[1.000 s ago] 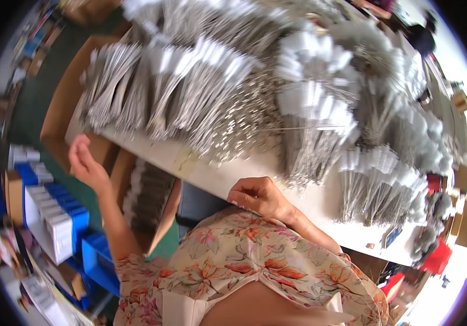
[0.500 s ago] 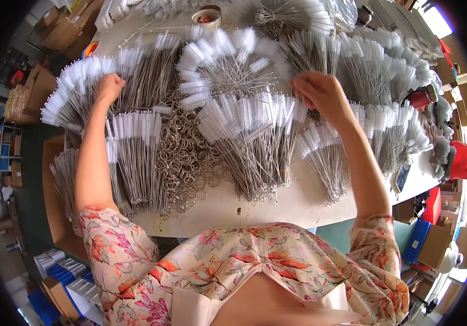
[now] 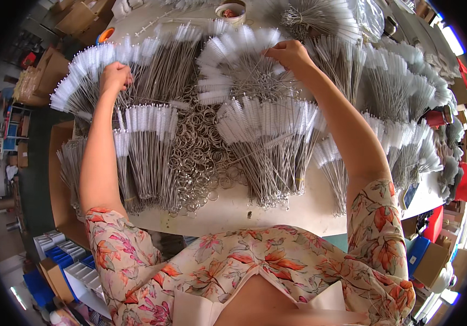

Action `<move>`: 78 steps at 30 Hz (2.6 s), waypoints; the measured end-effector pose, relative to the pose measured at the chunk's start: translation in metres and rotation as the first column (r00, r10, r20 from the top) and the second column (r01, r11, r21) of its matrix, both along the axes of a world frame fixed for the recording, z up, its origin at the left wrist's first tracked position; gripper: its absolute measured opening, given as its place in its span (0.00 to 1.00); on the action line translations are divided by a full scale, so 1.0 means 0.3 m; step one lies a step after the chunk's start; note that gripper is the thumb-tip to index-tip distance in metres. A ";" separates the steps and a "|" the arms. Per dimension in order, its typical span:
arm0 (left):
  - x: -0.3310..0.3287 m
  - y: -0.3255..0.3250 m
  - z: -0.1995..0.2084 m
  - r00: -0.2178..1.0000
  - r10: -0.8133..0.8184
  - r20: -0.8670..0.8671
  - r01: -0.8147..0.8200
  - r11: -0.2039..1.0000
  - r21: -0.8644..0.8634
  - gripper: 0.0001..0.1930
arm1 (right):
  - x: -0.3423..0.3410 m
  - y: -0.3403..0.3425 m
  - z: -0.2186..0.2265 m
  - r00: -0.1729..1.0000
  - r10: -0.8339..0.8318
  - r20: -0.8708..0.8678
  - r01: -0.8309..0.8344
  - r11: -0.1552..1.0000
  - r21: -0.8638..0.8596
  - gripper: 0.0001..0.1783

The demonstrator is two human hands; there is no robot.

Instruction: Assembling small white brushes onto metal rings and organizing them on a table in a workshop setting.

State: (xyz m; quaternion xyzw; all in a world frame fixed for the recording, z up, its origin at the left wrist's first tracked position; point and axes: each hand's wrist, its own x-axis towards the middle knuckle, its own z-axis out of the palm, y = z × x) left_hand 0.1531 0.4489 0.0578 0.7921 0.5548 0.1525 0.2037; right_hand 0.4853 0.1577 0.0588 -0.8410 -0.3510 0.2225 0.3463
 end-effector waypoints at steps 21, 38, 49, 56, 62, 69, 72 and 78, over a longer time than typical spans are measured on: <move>0.207 -0.129 -0.061 0.869 -0.494 -0.017 0.494 0.870 -0.010 0.08 | 0.370 -0.515 0.115 0.854 -0.184 0.487 0.092 0.974 0.206 0.15; 0.116 -0.466 0.272 0.755 -0.188 0.628 0.307 0.948 -0.086 0.11 | 0.304 -0.421 0.115 0.853 -0.099 0.512 0.115 0.993 0.001 0.11; -0.236 -0.707 0.188 0.643 0.084 0.761 0.324 0.871 -0.369 0.14 | 0.675 -0.665 0.189 0.799 -0.320 0.510 0.364 0.931 0.014 0.13; -0.290 -0.867 0.144 0.467 0.173 0.867 0.318 0.882 -0.347 0.15 | 0.580 -0.718 0.258 0.534 -0.275 0.799 0.428 0.904 0.025 0.12; -0.097 -1.061 0.240 0.493 -0.085 0.866 0.488 0.851 -0.194 0.14 | 0.089 -0.649 0.493 0.990 0.028 -0.140 0.091 0.637 0.765 0.12; 0.203 -1.314 0.246 0.250 -0.469 0.847 0.690 0.700 0.184 0.13 | -0.537 -0.631 0.342 0.714 0.548 -0.437 -0.043 0.656 0.753 0.10; 0.177 -1.332 0.228 0.284 -0.638 0.716 0.597 0.702 0.388 0.07 | -0.619 -0.704 0.281 0.793 0.508 -0.336 -0.054 0.608 0.792 0.16; 0.046 -1.339 0.132 0.263 -0.870 0.418 0.599 0.487 0.636 0.10 | -0.639 -0.779 0.073 0.617 0.410 -0.672 0.261 0.698 0.667 0.17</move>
